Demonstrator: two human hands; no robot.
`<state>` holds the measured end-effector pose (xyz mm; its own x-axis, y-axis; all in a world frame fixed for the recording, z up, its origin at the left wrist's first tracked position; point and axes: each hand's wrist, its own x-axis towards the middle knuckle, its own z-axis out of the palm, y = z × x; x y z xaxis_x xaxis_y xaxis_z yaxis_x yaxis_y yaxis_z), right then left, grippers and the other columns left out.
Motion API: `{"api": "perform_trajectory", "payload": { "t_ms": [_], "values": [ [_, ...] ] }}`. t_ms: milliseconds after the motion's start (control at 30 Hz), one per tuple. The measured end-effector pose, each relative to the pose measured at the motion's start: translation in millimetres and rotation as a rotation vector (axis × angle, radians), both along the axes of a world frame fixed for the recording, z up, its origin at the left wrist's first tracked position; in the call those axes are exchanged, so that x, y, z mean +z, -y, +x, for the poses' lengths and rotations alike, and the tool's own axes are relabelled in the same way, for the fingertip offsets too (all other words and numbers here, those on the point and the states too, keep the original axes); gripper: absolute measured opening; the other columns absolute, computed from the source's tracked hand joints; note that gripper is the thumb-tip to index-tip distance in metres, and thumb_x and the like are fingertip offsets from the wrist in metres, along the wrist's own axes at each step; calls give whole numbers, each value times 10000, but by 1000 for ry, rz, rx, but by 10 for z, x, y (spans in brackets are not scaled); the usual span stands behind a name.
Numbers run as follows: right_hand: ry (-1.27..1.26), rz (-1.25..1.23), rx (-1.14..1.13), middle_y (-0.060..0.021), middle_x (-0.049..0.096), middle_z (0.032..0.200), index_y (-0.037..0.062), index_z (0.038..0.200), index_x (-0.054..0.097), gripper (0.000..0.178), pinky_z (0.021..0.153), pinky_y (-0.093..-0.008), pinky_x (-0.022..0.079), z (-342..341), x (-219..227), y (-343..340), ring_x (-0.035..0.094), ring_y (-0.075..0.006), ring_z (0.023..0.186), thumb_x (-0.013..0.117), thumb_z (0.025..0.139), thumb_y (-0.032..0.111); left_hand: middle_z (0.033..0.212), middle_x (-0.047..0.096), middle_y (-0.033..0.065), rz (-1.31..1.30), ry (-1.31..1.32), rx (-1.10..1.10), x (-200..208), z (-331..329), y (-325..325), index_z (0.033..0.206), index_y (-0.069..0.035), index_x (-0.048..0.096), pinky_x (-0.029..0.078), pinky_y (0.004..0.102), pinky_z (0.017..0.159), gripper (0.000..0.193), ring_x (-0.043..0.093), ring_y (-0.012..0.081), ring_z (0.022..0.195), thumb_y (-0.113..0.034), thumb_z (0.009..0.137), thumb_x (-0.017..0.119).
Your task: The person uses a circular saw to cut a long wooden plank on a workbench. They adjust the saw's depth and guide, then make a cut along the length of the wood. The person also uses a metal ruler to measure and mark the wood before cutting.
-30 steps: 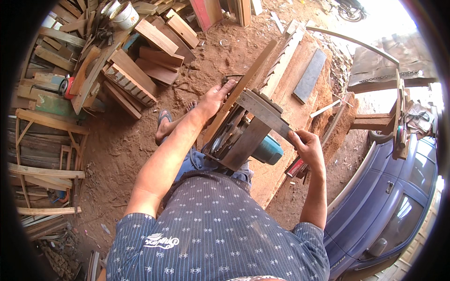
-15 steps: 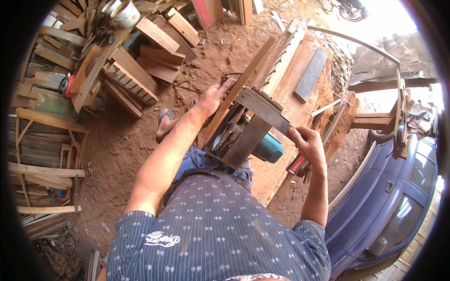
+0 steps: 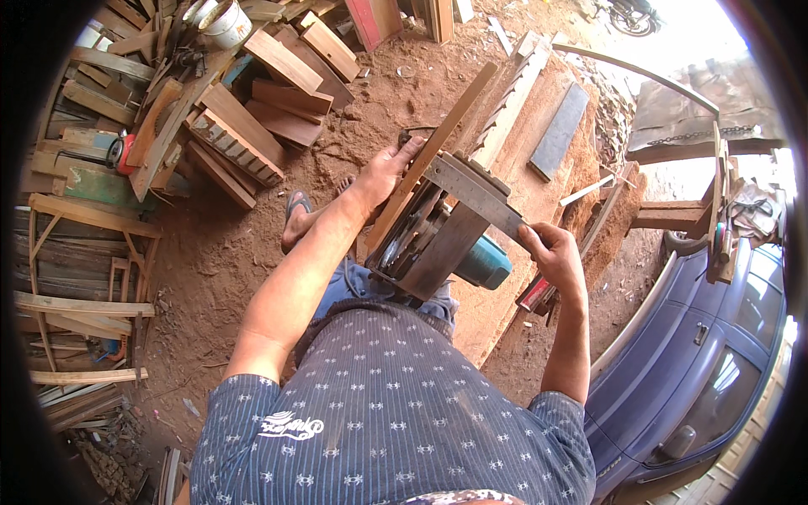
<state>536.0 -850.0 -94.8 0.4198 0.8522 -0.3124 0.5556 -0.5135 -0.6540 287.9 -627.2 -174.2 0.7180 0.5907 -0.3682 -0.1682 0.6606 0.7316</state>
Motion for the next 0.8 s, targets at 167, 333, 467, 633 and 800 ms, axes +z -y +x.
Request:
{"api": "perform_trajectory", "payload": {
  "t_ms": [167,333,467,633,800],
  "values": [
    [16,36,5,-31,633,657,-32,988,730,373,548,-279,422,-4,-23,11,542,-76,602,673,970,337,845,697,-3,4,12,7,38,0,14,1125,-64,685,511,196,530,438,628,52,645,-473,993,600],
    [8,-72,-17,-152,720,784,-25,1040,740,456,711,-361,514,-27,87,-34,669,-198,722,673,928,412,850,699,-4,9,4,11,-11,-3,2,1124,-68,685,512,196,531,428,630,53,653,-467,990,607],
    [6,-72,-14,-146,710,765,-23,1035,741,451,696,-359,509,-9,63,-21,659,-194,703,674,928,410,853,699,-6,-5,4,14,26,4,8,1121,-70,686,511,195,534,427,632,54,657,-469,988,611],
    [10,-99,-8,-149,719,784,-17,1041,742,439,712,-359,514,-4,69,-28,669,-196,725,675,929,402,855,699,-5,6,-13,15,41,5,11,1117,-72,688,514,193,538,434,634,54,660,-477,983,614],
    [-5,-88,-16,-168,737,840,-14,1057,738,441,754,-356,524,-31,81,-30,693,-206,783,669,935,404,845,697,-5,8,2,24,10,10,6,1112,-72,690,507,192,530,438,628,53,648,-483,980,616]
  ]
}}
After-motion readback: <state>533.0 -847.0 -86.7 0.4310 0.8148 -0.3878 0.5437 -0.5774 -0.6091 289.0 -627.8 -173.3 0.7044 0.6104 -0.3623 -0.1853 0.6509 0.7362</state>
